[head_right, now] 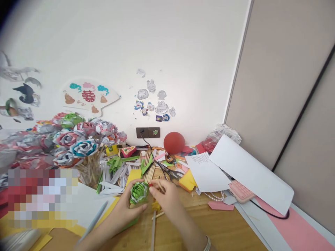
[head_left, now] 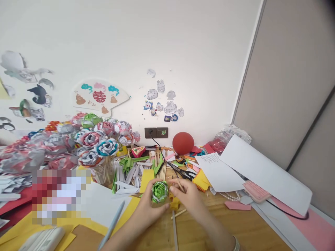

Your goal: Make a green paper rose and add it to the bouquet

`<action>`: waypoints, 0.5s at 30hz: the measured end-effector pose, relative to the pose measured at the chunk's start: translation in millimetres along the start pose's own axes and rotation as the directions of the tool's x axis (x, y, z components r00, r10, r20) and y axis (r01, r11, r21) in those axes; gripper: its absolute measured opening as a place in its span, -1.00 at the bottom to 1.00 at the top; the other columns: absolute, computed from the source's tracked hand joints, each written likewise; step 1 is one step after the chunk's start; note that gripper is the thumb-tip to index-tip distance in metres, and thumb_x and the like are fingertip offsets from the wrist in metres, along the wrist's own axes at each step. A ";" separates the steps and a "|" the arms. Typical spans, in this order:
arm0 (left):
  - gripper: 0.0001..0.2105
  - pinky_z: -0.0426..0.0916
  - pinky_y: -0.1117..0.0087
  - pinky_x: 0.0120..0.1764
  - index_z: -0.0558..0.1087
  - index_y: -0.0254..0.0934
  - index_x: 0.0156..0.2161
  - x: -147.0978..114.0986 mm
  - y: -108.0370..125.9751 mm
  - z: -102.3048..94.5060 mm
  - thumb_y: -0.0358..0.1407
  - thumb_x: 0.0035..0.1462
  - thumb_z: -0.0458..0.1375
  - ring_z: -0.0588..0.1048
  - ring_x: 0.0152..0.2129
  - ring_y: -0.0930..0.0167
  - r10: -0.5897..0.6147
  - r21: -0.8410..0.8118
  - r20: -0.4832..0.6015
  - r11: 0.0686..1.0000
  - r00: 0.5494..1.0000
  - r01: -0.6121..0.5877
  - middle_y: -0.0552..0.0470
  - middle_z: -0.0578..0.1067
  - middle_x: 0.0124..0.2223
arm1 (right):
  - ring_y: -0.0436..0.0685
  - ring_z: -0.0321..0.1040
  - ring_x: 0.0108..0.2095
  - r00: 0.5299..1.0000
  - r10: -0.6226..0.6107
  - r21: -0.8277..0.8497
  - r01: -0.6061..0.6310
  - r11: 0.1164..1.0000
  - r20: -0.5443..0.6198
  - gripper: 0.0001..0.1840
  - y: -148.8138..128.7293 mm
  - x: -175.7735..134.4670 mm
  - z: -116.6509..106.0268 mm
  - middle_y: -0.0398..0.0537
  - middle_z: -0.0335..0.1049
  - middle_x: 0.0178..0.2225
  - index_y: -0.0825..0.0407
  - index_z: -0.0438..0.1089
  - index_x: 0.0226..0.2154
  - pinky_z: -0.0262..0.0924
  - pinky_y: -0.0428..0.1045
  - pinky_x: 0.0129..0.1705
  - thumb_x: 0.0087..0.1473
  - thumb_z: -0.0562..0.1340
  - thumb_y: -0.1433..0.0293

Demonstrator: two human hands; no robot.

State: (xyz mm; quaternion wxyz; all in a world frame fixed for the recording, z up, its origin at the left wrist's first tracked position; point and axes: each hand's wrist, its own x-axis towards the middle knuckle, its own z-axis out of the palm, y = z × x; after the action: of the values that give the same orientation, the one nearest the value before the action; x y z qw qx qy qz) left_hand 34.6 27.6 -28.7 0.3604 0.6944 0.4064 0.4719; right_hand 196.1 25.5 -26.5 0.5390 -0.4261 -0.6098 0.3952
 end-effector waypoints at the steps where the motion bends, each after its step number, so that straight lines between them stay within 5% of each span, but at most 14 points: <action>1: -0.55 0.27 0.26 -0.04 0.27 -0.22 -0.09 1.9 -2.4 -2.4 -0.37 -0.18 0.21 0.40 -0.09 0.25 -0.012 -0.006 -0.012 1.000 1.000 0.012 -0.07 0.45 -0.09 | 0.12 0.38 -0.37 0.999 -0.012 -0.011 0.011 1.000 -0.034 -0.67 -1.5 2.6 -5.7 -0.05 0.46 -0.42 0.11 0.45 -0.23 0.26 0.00 -0.28 -0.03 0.21 0.25; 8: -0.63 0.21 0.11 0.00 0.39 -0.21 -0.26 19.2 -27.2 -22.2 -0.26 -0.28 0.32 0.37 -0.08 0.13 0.126 0.177 -0.254 0.981 0.959 -0.082 -0.08 0.45 -0.15 | 0.07 0.30 -0.49 0.948 -0.035 -0.148 -0.013 0.989 -0.316 -0.56 2.8 18.2 -57.7 -0.11 0.35 -0.46 0.11 0.38 -0.14 0.18 -0.08 -0.49 0.07 0.07 0.15; 15: -0.68 0.25 0.09 -0.08 0.45 -0.20 -0.33 19.9 -22.7 -32.6 -0.16 -0.27 0.33 0.39 -0.16 0.12 0.270 0.365 -0.309 0.919 0.912 -0.148 -0.09 0.44 -0.22 | 0.24 0.35 -0.22 0.905 -0.105 -0.348 -0.049 0.936 -0.411 -0.64 28.1 27.5 -83.4 0.10 0.45 -0.28 0.10 0.41 -0.28 0.19 0.07 -0.14 0.03 0.06 0.21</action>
State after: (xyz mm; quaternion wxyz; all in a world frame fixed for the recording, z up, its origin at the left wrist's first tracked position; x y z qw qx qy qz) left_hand 3.1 58.8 -31.9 0.1056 0.6891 0.4605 0.5495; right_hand 280.0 62.5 -35.2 0.5795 -0.5817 -0.5448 0.1703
